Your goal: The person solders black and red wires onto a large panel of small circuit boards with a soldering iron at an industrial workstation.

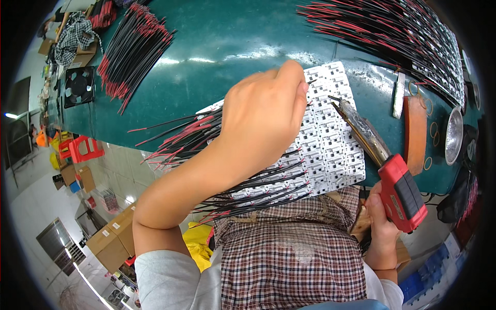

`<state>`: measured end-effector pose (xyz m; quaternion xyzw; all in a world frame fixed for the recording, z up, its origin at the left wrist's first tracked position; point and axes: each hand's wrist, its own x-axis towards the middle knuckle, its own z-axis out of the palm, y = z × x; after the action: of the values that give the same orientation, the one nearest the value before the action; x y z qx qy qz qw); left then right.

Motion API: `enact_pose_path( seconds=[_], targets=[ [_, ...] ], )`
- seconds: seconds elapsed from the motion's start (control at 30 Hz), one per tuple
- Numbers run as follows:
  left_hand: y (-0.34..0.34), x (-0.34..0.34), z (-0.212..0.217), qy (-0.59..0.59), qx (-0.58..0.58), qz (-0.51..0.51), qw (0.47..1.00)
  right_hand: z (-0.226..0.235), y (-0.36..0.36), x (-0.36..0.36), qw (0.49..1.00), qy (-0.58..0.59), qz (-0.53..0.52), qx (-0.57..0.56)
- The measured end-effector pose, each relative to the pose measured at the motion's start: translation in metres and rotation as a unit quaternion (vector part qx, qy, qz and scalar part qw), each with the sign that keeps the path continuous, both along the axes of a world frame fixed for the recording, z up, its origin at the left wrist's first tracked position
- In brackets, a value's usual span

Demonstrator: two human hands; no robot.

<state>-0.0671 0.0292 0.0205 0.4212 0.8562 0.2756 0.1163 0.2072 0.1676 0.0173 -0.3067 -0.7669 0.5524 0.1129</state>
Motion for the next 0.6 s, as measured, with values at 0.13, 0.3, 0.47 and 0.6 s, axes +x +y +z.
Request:
enact_pose_path(
  seconds=[0.13,0.3,0.47,0.6],
  targets=[
    [0.0,0.004,0.009,0.084,0.074,-0.001,0.994,-0.001,0.0,0.007,1.0,0.002,-0.009,-0.013],
    [-0.005,0.018,0.003,0.002,0.038,-0.002,0.999,0.002,0.0,0.011,0.999,-0.007,-0.004,-0.041],
    [-0.006,0.022,-0.018,0.007,0.033,-0.013,0.999,-0.002,0.007,0.012,0.997,-0.06,0.04,0.04],
    [-0.004,0.022,-0.022,0.014,0.044,-0.01,0.999,-0.002,0.005,-0.003,0.998,-0.053,0.035,0.016]
  ],
)
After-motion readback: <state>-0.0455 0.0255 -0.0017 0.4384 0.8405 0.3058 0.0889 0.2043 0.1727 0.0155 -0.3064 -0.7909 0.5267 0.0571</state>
